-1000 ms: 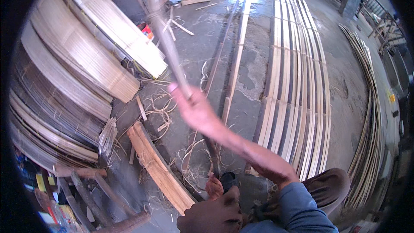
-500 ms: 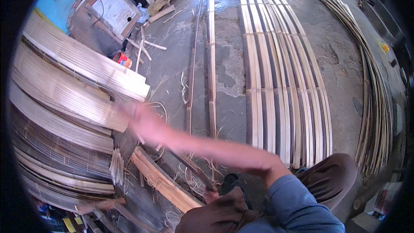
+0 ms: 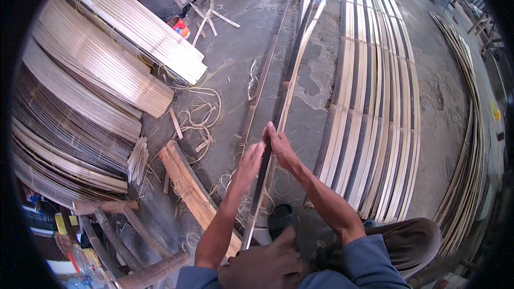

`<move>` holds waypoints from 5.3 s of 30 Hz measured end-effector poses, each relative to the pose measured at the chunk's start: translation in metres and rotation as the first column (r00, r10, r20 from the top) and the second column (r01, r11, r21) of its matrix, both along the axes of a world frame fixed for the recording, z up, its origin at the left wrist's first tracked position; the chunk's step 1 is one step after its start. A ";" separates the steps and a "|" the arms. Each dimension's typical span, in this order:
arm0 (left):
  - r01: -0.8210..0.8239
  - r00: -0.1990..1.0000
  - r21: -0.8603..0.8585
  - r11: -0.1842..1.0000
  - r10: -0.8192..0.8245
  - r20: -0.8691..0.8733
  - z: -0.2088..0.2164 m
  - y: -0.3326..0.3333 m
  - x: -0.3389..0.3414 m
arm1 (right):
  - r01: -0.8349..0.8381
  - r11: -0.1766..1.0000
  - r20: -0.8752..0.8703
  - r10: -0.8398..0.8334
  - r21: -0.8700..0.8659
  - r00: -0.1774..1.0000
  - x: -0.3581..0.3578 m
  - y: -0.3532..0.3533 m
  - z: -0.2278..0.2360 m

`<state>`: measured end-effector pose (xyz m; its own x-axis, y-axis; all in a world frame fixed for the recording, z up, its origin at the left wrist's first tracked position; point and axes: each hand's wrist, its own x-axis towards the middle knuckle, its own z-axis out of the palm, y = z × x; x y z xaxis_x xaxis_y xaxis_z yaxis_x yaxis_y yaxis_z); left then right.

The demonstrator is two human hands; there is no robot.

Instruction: The person repeatedly picks up long thin wooden strips from a pile on the floor, inspects them by bending and turning, and places them back into the pile. The person handles the strips one at a time without using tools.

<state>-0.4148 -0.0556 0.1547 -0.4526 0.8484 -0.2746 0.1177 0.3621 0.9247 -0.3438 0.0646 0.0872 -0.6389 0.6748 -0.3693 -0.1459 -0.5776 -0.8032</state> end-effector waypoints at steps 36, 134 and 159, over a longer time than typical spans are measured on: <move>-0.209 0.592 0.225 0.951 0.307 -0.746 -0.181 -0.125 0.061 | 0.208 0.288 -0.211 -0.021 0.935 0.977 -0.027 -0.113 0.236; -0.253 0.953 -0.235 0.938 0.199 -0.229 -0.104 -0.046 0.122 | 0.022 0.999 0.137 -0.018 -0.025 0.990 0.017 0.052 0.037; -0.159 0.881 -0.092 0.983 0.184 0.437 -0.103 -0.049 0.111 | -0.009 0.998 0.189 -0.001 0.056 0.982 0.024 0.069 0.028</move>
<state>-0.3035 -0.1049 0.0518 -0.4112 0.7477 -0.5215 -0.3668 0.3880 0.8455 -0.3197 0.1339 0.1148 -0.5641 0.6957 -0.4448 0.0139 -0.5306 -0.8475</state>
